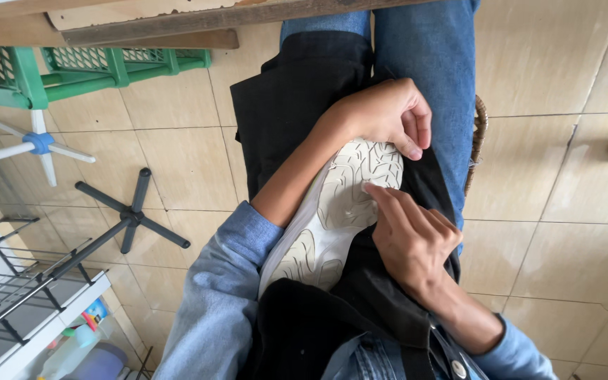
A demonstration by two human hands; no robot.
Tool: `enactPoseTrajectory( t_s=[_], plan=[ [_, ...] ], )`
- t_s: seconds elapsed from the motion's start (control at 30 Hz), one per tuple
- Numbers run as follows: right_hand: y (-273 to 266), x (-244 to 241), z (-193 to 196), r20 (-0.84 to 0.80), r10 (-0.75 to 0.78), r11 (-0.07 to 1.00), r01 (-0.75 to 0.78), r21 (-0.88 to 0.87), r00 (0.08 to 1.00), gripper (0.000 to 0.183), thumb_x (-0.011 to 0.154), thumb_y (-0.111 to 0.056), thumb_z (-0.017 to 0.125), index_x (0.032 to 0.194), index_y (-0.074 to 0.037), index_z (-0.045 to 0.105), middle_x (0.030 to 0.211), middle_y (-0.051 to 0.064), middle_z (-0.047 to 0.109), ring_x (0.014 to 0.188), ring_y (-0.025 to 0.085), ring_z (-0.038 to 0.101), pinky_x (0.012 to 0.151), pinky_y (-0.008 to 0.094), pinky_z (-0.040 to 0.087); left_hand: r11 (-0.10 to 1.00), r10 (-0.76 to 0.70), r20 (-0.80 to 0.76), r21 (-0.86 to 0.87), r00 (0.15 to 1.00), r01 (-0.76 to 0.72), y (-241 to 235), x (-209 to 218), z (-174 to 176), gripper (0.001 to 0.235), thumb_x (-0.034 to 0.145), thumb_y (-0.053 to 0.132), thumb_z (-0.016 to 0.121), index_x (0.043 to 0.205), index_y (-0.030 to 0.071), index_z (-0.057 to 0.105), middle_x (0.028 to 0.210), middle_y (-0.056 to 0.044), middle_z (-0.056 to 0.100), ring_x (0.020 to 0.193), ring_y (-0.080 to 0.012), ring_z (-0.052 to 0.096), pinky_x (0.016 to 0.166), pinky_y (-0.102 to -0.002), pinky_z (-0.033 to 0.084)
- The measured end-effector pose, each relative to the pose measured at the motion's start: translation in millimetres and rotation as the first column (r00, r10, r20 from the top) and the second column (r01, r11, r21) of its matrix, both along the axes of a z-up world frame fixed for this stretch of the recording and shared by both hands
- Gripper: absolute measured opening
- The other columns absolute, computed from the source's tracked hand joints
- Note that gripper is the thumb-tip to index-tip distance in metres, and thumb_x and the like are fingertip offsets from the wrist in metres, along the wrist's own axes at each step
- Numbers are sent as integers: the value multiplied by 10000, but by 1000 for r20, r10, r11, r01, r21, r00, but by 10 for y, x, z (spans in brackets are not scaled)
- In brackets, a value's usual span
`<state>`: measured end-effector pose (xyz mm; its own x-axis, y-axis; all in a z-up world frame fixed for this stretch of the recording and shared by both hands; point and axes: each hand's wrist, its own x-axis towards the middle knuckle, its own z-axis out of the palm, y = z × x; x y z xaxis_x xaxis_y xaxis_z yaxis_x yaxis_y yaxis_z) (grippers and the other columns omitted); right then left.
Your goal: The person cleans a beige and white sneaker by wiping the upper and sole with a cotton pad. They apply liquid from a bottle onto the pad and continue wiping the shoe's surface and sole while holding it on their lap.
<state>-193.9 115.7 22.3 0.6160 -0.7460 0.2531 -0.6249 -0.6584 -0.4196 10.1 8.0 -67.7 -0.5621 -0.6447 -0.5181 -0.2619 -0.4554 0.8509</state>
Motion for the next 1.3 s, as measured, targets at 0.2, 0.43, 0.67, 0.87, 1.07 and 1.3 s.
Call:
enactPoseTrajectory(
  t_s=[0.2, 0.43, 0.67, 0.87, 1.07, 1.3],
  plan=[
    [-193, -121, 72, 126, -9, 957, -28, 288, 992, 237, 1069, -79, 772, 1093, -280, 894, 943, -149, 840, 540, 183, 675, 555, 262, 549, 997, -36, -82, -75, 996, 30, 9, 26, 150, 341, 797, 49, 1000, 1084, 138, 839, 1005, -63, 895, 925, -135, 880, 860, -275, 707],
    [-613, -109, 361, -39, 399, 912, -391, 126, 916, 207, 1051, -67, 651, 1067, -175, 827, 966, -28, 826, 602, 221, 712, 663, 354, 622, 994, -59, -57, -94, 997, 53, 58, 10, 132, 363, 782, 16, 995, 1077, 147, 829, 990, -43, 893, 901, -117, 881, 843, -269, 714],
    [-960, -390, 490, 72, 312, 868, -315, 384, 947, 185, 1089, -67, 745, 1070, -230, 832, 940, -69, 807, 646, 316, 714, 616, 392, 580, 884, -310, 187, -304, 932, 355, 170, -47, 303, 138, 911, 218, 828, 1045, 204, 860, 984, -63, 854, 976, -305, 830, 898, -450, 644],
    [-450, -339, 242, 73, 285, 840, -286, 462, 956, 155, 1046, -124, 780, 1109, -241, 859, 944, -82, 827, 632, 153, 728, 572, 306, 582, 886, -415, 252, -106, 874, 451, 291, 44, 372, 97, 872, 314, 836, 947, 339, 893, 930, 127, 864, 985, -122, 805, 876, -327, 614],
    [-178, -182, 167, -127, 230, 947, -192, 258, 965, 210, 1066, -184, 712, 1138, -360, 799, 866, -161, 737, 610, 168, 722, 624, 299, 597, 935, -336, 196, -46, 921, 351, 321, 123, 226, 168, 875, 324, 897, 1042, 325, 901, 1032, 40, 879, 1072, -240, 816, 976, -394, 625],
    [-160, -167, 341, -335, 145, 966, -59, 253, 931, 176, 1087, -322, 671, 1036, -441, 791, 801, -163, 710, 566, 233, 719, 606, 379, 608, 937, -335, 227, -19, 914, 348, 371, 29, 81, 159, 856, 291, 917, 1008, 336, 901, 997, 42, 877, 1027, -210, 821, 947, -365, 631]
  ],
)
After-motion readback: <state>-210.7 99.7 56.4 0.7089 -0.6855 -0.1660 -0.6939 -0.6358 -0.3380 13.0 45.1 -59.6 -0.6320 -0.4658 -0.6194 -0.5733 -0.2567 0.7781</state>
